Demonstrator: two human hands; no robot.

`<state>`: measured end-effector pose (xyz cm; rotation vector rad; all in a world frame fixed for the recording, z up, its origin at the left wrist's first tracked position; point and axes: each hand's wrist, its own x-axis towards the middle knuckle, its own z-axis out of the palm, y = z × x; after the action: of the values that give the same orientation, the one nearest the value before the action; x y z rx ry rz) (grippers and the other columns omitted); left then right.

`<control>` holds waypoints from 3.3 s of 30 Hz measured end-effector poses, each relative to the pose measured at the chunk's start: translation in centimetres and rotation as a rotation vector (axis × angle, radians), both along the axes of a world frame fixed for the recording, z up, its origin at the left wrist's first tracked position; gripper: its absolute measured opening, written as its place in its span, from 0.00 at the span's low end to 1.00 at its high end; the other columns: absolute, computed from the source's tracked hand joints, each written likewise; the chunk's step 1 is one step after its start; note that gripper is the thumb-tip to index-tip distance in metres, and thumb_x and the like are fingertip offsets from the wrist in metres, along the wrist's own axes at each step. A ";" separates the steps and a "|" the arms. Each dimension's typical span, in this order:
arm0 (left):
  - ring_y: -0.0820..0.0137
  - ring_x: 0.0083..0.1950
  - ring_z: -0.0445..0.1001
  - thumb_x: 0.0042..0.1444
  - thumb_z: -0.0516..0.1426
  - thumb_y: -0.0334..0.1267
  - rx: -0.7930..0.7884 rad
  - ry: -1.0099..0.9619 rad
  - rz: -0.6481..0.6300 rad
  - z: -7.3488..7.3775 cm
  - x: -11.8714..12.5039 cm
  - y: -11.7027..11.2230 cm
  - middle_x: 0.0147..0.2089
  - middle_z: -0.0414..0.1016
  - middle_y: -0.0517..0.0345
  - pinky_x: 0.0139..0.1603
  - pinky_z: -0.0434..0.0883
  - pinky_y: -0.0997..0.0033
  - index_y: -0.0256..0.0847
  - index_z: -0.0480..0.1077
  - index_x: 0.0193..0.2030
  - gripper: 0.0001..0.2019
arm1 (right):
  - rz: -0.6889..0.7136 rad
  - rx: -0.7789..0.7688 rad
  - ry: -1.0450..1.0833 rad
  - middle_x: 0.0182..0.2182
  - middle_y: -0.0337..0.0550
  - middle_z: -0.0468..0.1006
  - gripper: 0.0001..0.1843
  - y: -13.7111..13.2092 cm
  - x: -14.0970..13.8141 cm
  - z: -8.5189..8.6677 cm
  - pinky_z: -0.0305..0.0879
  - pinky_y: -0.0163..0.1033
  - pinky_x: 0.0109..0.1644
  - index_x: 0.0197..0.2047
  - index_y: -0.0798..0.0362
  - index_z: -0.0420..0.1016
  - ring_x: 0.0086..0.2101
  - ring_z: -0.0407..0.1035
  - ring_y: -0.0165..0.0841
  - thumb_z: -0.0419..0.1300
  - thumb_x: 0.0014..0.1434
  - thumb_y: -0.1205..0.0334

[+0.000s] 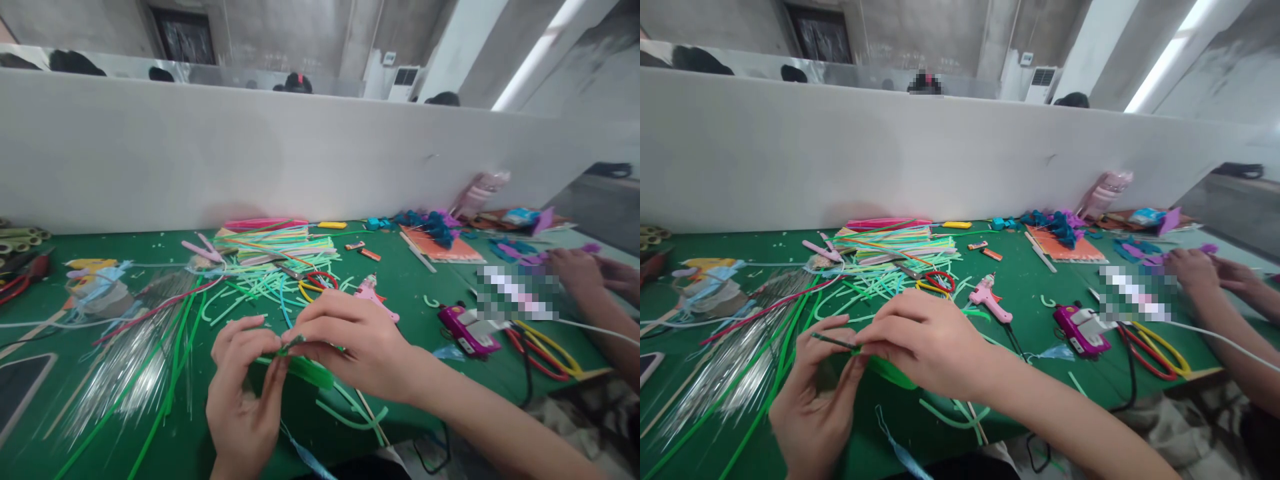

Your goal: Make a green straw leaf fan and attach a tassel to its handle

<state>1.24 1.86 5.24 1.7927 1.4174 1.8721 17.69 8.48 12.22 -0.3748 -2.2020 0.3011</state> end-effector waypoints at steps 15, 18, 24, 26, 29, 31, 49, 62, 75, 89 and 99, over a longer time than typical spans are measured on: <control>0.57 0.59 0.71 0.57 0.64 0.32 -0.010 -0.156 -0.177 -0.5 -0.4 2.6 0.35 0.77 0.58 0.58 0.68 0.54 0.47 0.74 0.37 0.05 | 0.004 -0.004 -0.037 0.33 0.45 0.82 0.03 1.1 0.3 0.1 0.74 0.34 0.40 0.39 0.57 0.80 0.34 0.75 0.30 0.63 0.64 0.68; 0.56 0.60 0.70 0.57 0.64 0.33 -0.071 -0.190 -0.183 -0.4 -0.7 2.7 0.35 0.77 0.57 0.57 0.68 0.55 0.46 0.75 0.36 0.03 | 0.005 -0.032 -0.057 0.35 0.44 0.82 0.04 1.3 0.5 0.2 0.74 0.34 0.41 0.40 0.54 0.80 0.36 0.75 0.29 0.62 0.65 0.68; 0.58 0.67 0.64 0.57 0.65 0.36 -0.242 -0.356 -0.391 0.0 -1.8 3.5 0.45 0.77 0.57 0.66 0.59 0.58 0.46 0.77 0.35 0.02 | -0.005 -0.042 -0.056 0.35 0.44 0.81 0.03 1.7 0.8 0.4 0.73 0.33 0.43 0.39 0.56 0.80 0.36 0.75 0.29 0.64 0.64 0.69; 0.57 0.68 0.63 0.57 0.66 0.39 -0.323 -0.427 -0.460 0.3 -2.0 3.8 0.52 0.74 0.56 0.66 0.58 0.60 0.45 0.77 0.34 0.04 | -0.002 -0.067 -0.051 0.34 0.44 0.81 0.02 1.8 0.8 0.4 0.73 0.33 0.42 0.39 0.56 0.80 0.35 0.75 0.29 0.64 0.64 0.69; 0.57 0.67 0.64 0.55 0.67 0.40 -0.389 -0.507 -0.553 0.7 -2.2 4.2 0.55 0.72 0.56 0.64 0.59 0.63 0.44 0.77 0.33 0.05 | 0.004 -0.123 -0.046 0.34 0.44 0.80 0.02 1.8 0.9 0.5 0.72 0.34 0.41 0.39 0.56 0.80 0.35 0.75 0.30 0.64 0.64 0.68; 0.57 0.67 0.63 0.54 0.68 0.41 -0.408 -0.524 -0.638 1.0 -2.5 4.5 0.53 0.73 0.56 0.64 0.59 0.63 0.45 0.78 0.33 0.06 | 0.006 -0.172 -0.048 0.33 0.43 0.81 0.02 1.6 0.9 0.7 0.71 0.34 0.42 0.38 0.56 0.80 0.36 0.75 0.30 0.65 0.63 0.67; 0.67 0.43 0.73 0.45 0.73 0.44 -0.663 -0.503 -0.978 1.4 -2.8 5.5 0.27 0.70 0.62 0.51 0.68 0.69 0.44 0.78 0.26 0.11 | 0.229 -0.362 -0.048 0.38 0.48 0.79 0.02 1.1 1.4 1.1 0.73 0.33 0.50 0.37 0.61 0.81 0.41 0.76 0.29 0.66 0.60 0.72; 0.57 0.63 0.74 0.56 0.65 0.50 -0.442 0.308 -0.218 2.8 -3.8 -0.1 0.64 0.73 0.56 0.58 0.74 0.60 0.53 0.74 0.50 0.17 | 0.224 -0.304 -0.207 0.39 0.48 0.77 0.03 1.4 2.3 1.7 0.71 0.33 0.41 0.40 0.59 0.77 0.38 0.72 0.30 0.62 0.63 0.69; 0.67 0.35 0.84 0.62 0.59 0.41 -0.171 0.582 0.224 2.5 -0.7 -2.2 0.41 0.86 0.61 0.44 0.79 0.72 0.46 0.77 0.45 0.07 | 0.061 -0.234 -0.256 0.38 0.49 0.74 0.05 0.1 0.7 1.6 0.68 0.36 0.34 0.42 0.58 0.74 0.35 0.69 0.33 0.58 0.63 0.67; 0.69 0.37 0.80 0.58 0.63 0.37 -0.408 0.219 -0.346 4.1 -4.2 2.3 0.37 0.84 0.61 0.41 0.74 0.76 0.46 0.80 0.36 0.03 | 0.059 -0.143 -0.199 0.39 0.48 0.77 0.04 1.0 0.1 0.3 0.71 0.35 0.36 0.40 0.56 0.73 0.34 0.71 0.31 0.57 0.67 0.68; 0.63 0.45 0.79 0.56 0.66 0.42 -0.377 0.131 -0.204 3.4 -3.8 2.7 0.42 0.81 0.58 0.49 0.75 0.64 0.46 0.78 0.39 0.06 | 0.055 -0.191 -0.170 0.35 0.45 0.77 0.04 2.2 -0.5 0.8 0.70 0.36 0.39 0.39 0.55 0.74 0.36 0.71 0.32 0.59 0.66 0.70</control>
<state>-2.53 4.60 8.62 1.8120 1.4485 1.3083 17.22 10.67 13.02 -0.4596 -2.3603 0.5291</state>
